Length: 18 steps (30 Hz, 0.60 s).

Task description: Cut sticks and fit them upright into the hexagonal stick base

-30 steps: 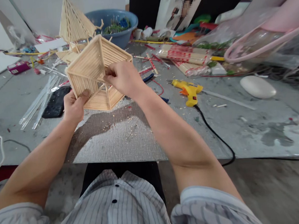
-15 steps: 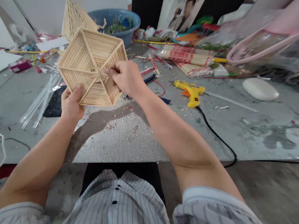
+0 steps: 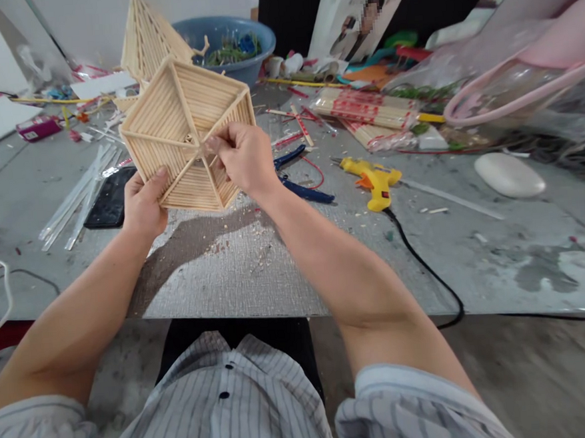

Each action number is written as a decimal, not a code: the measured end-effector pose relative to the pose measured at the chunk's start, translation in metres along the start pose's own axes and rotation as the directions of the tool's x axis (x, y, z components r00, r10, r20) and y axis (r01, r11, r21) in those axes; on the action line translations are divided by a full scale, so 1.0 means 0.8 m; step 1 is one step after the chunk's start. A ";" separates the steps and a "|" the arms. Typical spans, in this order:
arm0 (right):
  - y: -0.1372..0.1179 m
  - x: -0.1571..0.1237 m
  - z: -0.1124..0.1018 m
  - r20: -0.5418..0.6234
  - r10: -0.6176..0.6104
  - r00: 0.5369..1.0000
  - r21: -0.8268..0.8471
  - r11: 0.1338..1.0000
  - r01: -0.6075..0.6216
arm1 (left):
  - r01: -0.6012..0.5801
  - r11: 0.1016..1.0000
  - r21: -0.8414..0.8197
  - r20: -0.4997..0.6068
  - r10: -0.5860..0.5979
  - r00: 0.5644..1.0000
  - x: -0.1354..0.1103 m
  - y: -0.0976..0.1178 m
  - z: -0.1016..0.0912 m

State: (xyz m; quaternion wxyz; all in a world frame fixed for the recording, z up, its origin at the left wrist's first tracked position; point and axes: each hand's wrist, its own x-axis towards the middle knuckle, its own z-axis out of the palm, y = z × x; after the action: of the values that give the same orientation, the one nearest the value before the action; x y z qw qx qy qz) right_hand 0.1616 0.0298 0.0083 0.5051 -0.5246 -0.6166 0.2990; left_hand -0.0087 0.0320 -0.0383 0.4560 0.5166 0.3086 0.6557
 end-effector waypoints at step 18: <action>0.049 0.061 -0.049 -0.219 -0.254 0.942 0.066 0.959 0.274 | 0.125 0.992 -0.024 0.069 -0.123 0.990 0.001 0.005 -0.002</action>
State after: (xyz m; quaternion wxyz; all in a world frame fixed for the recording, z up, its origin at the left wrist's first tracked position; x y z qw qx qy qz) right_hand 0.2148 0.0807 0.0003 0.6270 -0.4407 -0.6100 0.2012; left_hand -0.0116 0.0312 -0.0347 0.5134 0.5115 0.3153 0.6127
